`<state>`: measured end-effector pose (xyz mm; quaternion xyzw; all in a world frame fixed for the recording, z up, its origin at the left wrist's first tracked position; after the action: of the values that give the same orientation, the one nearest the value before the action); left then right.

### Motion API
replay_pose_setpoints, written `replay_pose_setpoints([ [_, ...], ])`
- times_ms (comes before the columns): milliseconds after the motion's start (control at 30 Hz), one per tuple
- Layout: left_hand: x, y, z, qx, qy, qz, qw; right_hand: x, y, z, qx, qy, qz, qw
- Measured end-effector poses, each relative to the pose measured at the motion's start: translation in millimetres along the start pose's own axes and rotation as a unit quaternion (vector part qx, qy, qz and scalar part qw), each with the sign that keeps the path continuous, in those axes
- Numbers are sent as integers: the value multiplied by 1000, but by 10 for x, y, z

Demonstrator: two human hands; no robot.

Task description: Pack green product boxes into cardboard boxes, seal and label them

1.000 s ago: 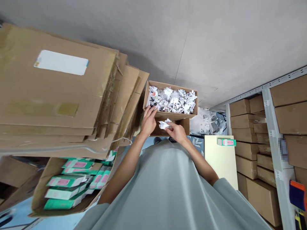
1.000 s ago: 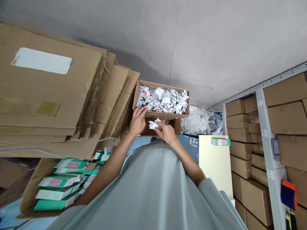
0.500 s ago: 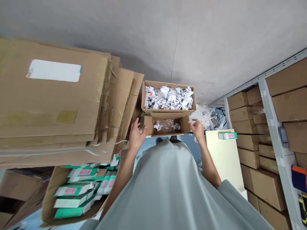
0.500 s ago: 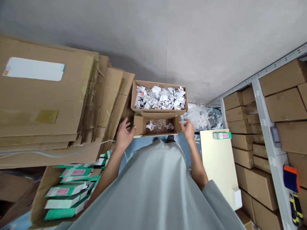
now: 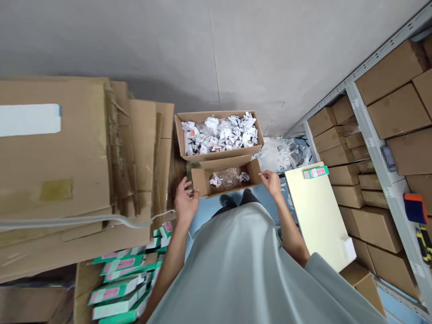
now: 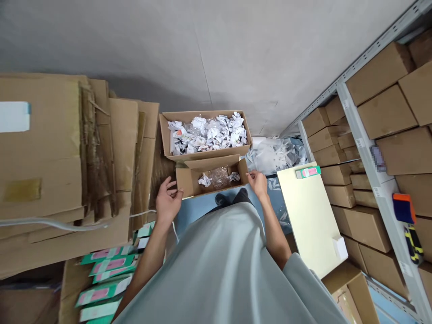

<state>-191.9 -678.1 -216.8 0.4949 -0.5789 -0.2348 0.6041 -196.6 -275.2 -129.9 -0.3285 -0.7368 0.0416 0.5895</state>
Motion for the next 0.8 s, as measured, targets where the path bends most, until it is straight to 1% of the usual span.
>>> replay_pose_setpoints([
  [133,53,132,-170,-17,-15,-4,1000,121,95,-165,2,12,22,1000],
  [200,29,213,-272,-17,-20,-10,1000,215,181,-231,0,18,31,999],
  [267,-63,322,-379,-17,-30,-16,999,336,310,-295,0,26,47,999],
  [367,-349,563,-554,-29,-60,-23,998,565,639,-421,-16,50,78,996],
  [467,-781,876,-764,-59,-102,-29,993,820,1143,-647,-59,86,101,989],
  [567,-1311,1184,-1019,-92,-156,-30,983,1054,1755,-1022,-102,124,123,979],
  [700,-2118,1510,-1444,-126,-235,-17,964,1310,2655,-1741,-166,192,161,954],
  [800,-2771,1721,-1862,-147,-308,-8,940,1426,3292,-2329,-225,238,194,925],
])
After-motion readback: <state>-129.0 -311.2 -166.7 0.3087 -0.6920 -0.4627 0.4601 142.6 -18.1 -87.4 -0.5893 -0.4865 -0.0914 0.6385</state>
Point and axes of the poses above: each hand's wrist, its own z-axis towards the middle knuckle, its own x-axis out of the back of the hand, y = z × x, the point moved 7 cm from there along z, towards the middle knuckle, and after that the axes turned 2 degrees about y, right-handed, at the moved point
